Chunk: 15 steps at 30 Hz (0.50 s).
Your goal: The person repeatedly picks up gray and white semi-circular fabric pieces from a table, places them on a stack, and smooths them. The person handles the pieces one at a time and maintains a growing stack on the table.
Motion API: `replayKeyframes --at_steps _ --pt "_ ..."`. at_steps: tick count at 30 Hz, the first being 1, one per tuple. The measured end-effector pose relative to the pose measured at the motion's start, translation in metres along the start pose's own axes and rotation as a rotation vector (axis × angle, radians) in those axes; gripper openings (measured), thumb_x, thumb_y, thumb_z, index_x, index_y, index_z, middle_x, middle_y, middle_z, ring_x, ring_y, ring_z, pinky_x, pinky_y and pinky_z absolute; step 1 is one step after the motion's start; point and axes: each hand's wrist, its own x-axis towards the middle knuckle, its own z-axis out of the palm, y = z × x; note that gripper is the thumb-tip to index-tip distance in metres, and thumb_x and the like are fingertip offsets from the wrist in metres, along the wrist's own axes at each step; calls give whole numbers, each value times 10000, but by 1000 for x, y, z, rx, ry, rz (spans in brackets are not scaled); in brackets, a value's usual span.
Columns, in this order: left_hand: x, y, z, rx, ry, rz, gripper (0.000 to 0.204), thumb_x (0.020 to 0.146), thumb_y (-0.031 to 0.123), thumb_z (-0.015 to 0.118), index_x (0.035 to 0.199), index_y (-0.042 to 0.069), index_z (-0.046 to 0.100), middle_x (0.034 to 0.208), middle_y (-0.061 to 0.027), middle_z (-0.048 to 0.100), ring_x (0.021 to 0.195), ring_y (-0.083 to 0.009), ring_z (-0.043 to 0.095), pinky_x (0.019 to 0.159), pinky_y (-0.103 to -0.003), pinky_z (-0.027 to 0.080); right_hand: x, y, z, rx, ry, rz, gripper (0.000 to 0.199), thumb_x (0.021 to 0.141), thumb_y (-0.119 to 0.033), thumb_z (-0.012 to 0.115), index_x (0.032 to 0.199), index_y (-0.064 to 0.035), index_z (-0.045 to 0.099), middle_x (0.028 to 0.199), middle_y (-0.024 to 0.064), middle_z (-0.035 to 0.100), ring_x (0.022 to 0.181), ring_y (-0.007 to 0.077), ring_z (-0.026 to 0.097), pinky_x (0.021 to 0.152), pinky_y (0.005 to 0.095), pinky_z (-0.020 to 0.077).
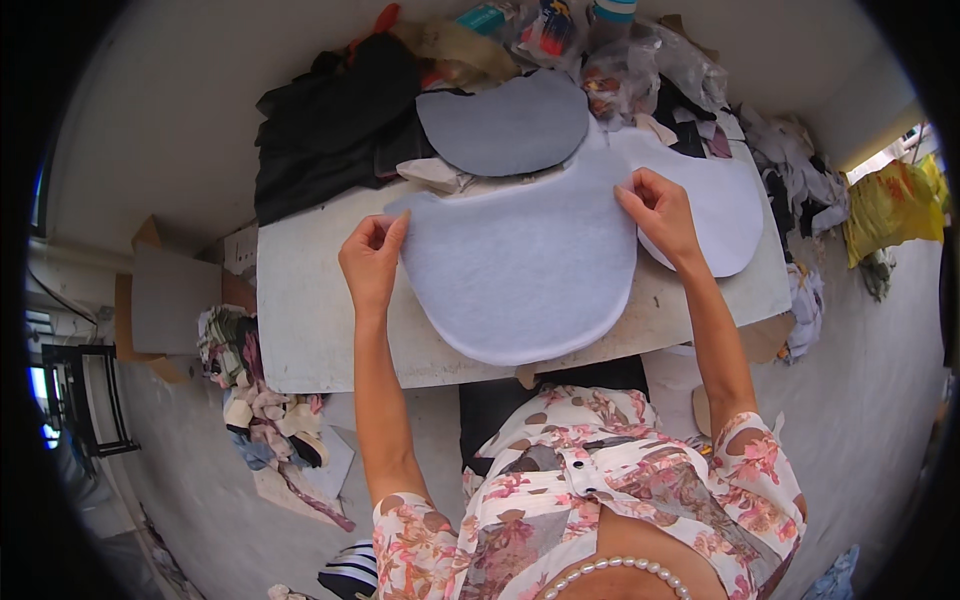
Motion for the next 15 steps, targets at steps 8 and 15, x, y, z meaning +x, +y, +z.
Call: replayKeyframes --at_steps 8,15 --pt "1 10 0 302 96 -1 247 810 246 747 898 33 659 720 1 618 635 -79 535 598 -221 436 0 -27 -1 -459 63 43 301 790 -284 695 985 -69 616 667 56 607 581 181 559 559 297 432" --pt "-30 15 0 505 -70 645 469 877 379 625 1276 139 564 1432 -113 416 1365 -315 321 1109 -487 221 -17 -50 12 -750 -25 -521 603 880 -447 575 1403 -192 417 1453 130 357 1367 333 287 1109 502 230"
